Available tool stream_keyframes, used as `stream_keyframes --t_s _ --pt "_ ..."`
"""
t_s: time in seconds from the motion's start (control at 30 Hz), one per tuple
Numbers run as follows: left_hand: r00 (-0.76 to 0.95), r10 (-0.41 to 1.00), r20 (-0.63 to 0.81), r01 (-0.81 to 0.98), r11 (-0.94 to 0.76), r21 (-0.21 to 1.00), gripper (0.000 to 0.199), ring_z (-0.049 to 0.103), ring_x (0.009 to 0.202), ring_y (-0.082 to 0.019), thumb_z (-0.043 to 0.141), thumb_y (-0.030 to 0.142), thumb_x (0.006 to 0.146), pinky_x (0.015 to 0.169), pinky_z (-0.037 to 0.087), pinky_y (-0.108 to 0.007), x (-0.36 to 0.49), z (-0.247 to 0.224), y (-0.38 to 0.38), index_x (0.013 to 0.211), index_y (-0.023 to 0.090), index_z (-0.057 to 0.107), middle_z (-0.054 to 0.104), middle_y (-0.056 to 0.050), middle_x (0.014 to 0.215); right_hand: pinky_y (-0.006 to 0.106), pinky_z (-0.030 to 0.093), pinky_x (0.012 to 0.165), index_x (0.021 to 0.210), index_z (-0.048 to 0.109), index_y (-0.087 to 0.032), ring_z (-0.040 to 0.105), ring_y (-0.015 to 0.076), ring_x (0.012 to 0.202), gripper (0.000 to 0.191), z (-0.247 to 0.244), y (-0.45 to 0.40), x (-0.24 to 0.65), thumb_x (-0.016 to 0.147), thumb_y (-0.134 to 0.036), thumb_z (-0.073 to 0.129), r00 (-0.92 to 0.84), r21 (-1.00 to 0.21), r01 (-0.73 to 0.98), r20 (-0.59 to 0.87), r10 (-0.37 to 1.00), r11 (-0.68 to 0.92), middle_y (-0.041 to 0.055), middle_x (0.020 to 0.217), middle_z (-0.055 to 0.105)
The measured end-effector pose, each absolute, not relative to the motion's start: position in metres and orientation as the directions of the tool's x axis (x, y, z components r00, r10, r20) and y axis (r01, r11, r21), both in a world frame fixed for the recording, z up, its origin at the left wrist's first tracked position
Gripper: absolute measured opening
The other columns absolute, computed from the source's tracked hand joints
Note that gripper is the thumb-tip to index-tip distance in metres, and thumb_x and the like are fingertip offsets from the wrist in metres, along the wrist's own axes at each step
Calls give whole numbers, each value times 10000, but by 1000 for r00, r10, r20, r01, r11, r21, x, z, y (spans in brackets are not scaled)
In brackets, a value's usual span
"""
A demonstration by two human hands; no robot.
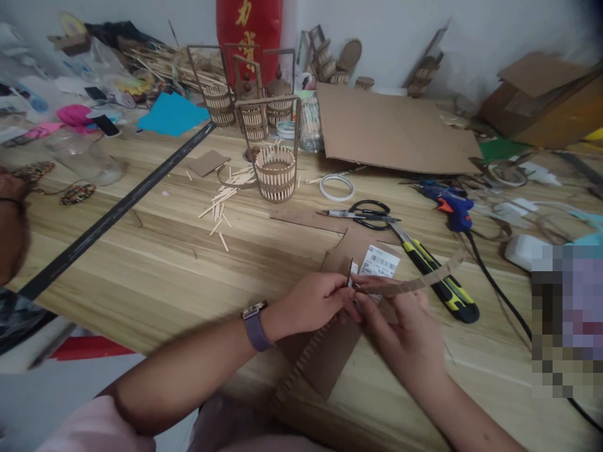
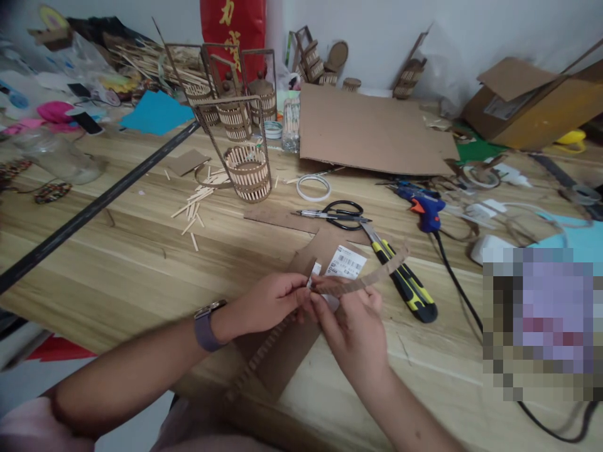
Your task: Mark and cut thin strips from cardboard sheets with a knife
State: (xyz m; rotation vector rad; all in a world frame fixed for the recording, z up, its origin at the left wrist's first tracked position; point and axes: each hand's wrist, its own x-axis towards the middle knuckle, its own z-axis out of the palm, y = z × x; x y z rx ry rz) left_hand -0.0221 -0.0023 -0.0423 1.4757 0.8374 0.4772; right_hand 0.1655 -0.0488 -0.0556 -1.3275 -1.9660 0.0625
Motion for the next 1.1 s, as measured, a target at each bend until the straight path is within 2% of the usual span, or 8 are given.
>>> stream_keyframes --t_s 0.13,0.27,0.4,0.6,0.73,0.93,1.1 --pt "637 740 -216 227 88 970 231 672 710 -139 478 258 1049 636 479 -220 -22 -42 -4 855 176 573 783 -68 865 431 491 817 1016 702 -295 743 251 910 143 -57 -48 167 1026 -361 575 -182 -431 778 542 820 457 26 985 809" --pt "650 726 -224 275 50 960 257 671 696 -134 485 239 1042 630 464 -216 -22 -38 -5 802 181 556 792 -65 852 386 536 711 996 696 -288 725 254 880 176 -61 -52 168 1011 -424 586 -21 -592 733 473 881 335 36 947 801" --pt "656 721 -225 277 47 960 251 693 726 -140 510 260 1043 655 476 -217 -22 -35 -4 819 174 583 792 -55 859 408 565 758 1036 706 -289 729 268 924 209 -66 -54 167 998 -460 593 42 -684 678 401 915 269 48 993 803" --pt "605 759 -240 317 47 947 281 710 773 -152 502 252 1052 641 463 -213 -22 -35 -3 814 162 622 776 -52 861 394 590 715 1024 718 -288 739 257 887 221 -59 -54 163 1007 -451 570 -22 -617 719 439 898 320 47 957 797" --pt "612 756 -233 312 39 949 269 715 785 -153 490 213 1046 670 468 -218 -22 -36 -4 809 166 609 787 -52 867 387 600 677 1006 695 -280 746 257 861 231 -58 -55 163 1010 -467 559 -21 -630 712 423 906 311 59 968 797" --pt "637 725 -260 303 75 950 250 705 741 -143 486 174 1031 644 467 -216 -20 -34 -6 797 174 571 801 -63 868 409 595 740 1052 692 -275 750 270 913 256 -64 -56 165 1001 -496 572 70 -708 664 379 923 240 65 990 804" --pt "609 760 -227 308 38 951 239 702 791 -147 514 235 1034 693 478 -218 -20 -36 -3 852 156 646 778 -52 881 425 597 760 1054 707 -296 742 277 953 223 -64 -56 165 1006 -467 573 9 -659 689 423 906 301 55 1013 792"
